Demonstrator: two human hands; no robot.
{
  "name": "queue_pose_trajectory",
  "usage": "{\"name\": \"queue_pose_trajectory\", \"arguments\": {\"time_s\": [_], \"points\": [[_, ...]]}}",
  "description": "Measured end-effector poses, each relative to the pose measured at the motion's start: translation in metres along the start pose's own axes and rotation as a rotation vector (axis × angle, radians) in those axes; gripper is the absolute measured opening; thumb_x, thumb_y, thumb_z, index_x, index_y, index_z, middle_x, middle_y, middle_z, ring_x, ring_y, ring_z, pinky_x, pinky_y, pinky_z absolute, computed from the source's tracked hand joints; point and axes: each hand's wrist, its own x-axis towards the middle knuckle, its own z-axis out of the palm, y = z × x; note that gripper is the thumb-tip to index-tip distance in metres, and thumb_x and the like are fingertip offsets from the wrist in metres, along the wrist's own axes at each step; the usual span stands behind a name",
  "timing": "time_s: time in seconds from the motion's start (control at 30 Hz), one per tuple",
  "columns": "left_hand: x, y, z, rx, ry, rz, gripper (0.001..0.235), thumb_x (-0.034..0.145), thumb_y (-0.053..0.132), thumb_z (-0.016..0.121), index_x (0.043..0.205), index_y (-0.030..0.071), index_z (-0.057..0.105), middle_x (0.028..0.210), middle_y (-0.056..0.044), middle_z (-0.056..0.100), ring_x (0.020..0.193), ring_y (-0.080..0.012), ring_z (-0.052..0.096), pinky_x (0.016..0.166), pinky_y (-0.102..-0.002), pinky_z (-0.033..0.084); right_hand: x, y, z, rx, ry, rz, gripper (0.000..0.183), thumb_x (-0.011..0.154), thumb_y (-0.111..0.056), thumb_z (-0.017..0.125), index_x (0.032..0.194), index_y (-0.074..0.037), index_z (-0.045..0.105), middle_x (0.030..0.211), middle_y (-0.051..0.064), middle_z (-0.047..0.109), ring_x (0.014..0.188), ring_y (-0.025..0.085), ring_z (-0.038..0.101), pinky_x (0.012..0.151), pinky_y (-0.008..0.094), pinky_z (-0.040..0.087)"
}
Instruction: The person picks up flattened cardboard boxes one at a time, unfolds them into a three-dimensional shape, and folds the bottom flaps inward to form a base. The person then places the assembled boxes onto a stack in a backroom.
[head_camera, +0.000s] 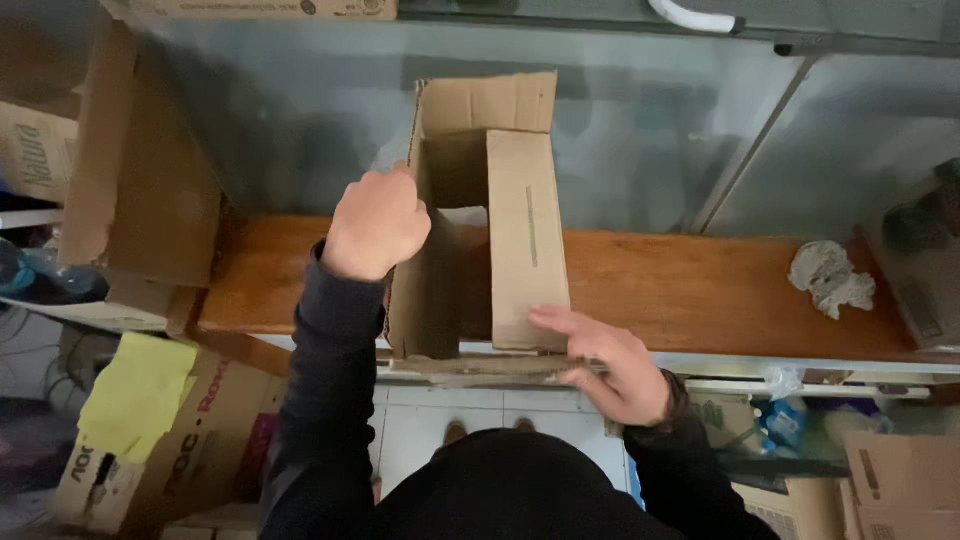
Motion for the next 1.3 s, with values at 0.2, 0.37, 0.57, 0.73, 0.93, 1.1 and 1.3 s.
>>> {"name": "queue_pose_trajectory", "arguments": {"time_s": [0.2,0.37,0.57,0.73,0.93,1.1,1.3], "points": [[-0.009,0.002,0.001,0.025,0.026,0.025,0.048,0.108,0.015,0.051,0.141,-0.015,0.069,0.108,-0.038,0.078,0.104,-0.0626,0.082,0.087,-0.071,0.069,-0.011,0.029,0.014,-0.189,0.014,0.059,0.048,0.108,-0.045,0.078,0.142,-0.012,0.077,0.157,0.014,0.078,0.155,0.053,0.062,0.128,0.078,0.042],[-0.02,0.024,-0.022,-0.13,-0.005,0.001,0.07,0.108,0.021,0.052,0.171,-0.01,0.049,0.136,-0.051,0.07,0.13,-0.0671,0.072,0.103,-0.08,0.061,-0.019,0.044,0.022,-0.08,0.116,0.265,0.041,0.112,-0.037,0.073,0.128,-0.001,0.085,0.152,0.027,0.079,0.149,0.059,0.065,0.122,0.079,0.049],[-0.028,0.016,-0.031,-0.322,-0.016,0.063,0.084,0.106,0.024,0.054,0.179,-0.012,0.034,0.171,-0.049,0.047,0.159,-0.0667,0.048,0.129,-0.079,0.036,-0.012,0.042,0.019,-0.13,0.248,0.341,0.031,0.113,-0.017,0.074,0.125,0.01,0.081,0.152,0.042,0.07,0.146,0.066,0.064,0.114,0.077,0.055],[-0.034,0.021,-0.016,-0.442,-0.063,0.187,0.092,0.107,0.028,0.06,0.184,-0.01,0.028,0.181,-0.043,0.039,0.17,-0.0609,0.034,0.14,-0.07,0.024,0.004,0.031,0.015,-0.053,0.266,0.496,0.051,0.108,-0.018,0.08,0.145,0.005,0.054,0.176,0.038,0.044,0.158,0.067,0.047,0.119,0.081,0.05],[-0.021,-0.003,0.016,-0.66,-0.001,0.415,0.086,0.111,0.031,0.068,0.183,-0.004,0.036,0.183,-0.041,0.038,0.171,-0.0614,0.03,0.141,-0.072,0.021,0.015,0.026,0.003,-0.048,0.119,0.604,0.075,0.113,-0.024,0.07,0.177,-0.002,0.039,0.182,0.045,0.023,0.165,0.075,0.027,0.128,0.086,0.032],[0.016,-0.021,0.094,-0.664,0.232,0.792,0.067,0.127,0.065,0.043,0.178,0.024,0.058,0.17,-0.02,0.066,0.161,-0.0502,0.055,0.132,-0.063,0.042,0.008,0.046,0.008,-0.062,0.043,0.547,0.064,0.113,-0.016,0.068,0.174,-0.007,0.049,0.184,0.04,0.029,0.171,0.064,0.027,0.137,0.076,0.02],[0.009,-0.005,0.122,-0.644,-0.021,0.642,0.056,0.126,0.014,0.05,0.181,0.013,0.051,0.173,-0.022,0.064,0.166,-0.048,0.049,0.138,-0.064,0.035,0.022,0.057,0.004,-0.092,0.0,0.746,0.055,0.104,-0.019,0.074,0.156,-0.015,0.057,0.193,0.035,0.009,0.17,0.066,0.03,0.124,0.081,0.045]]}}
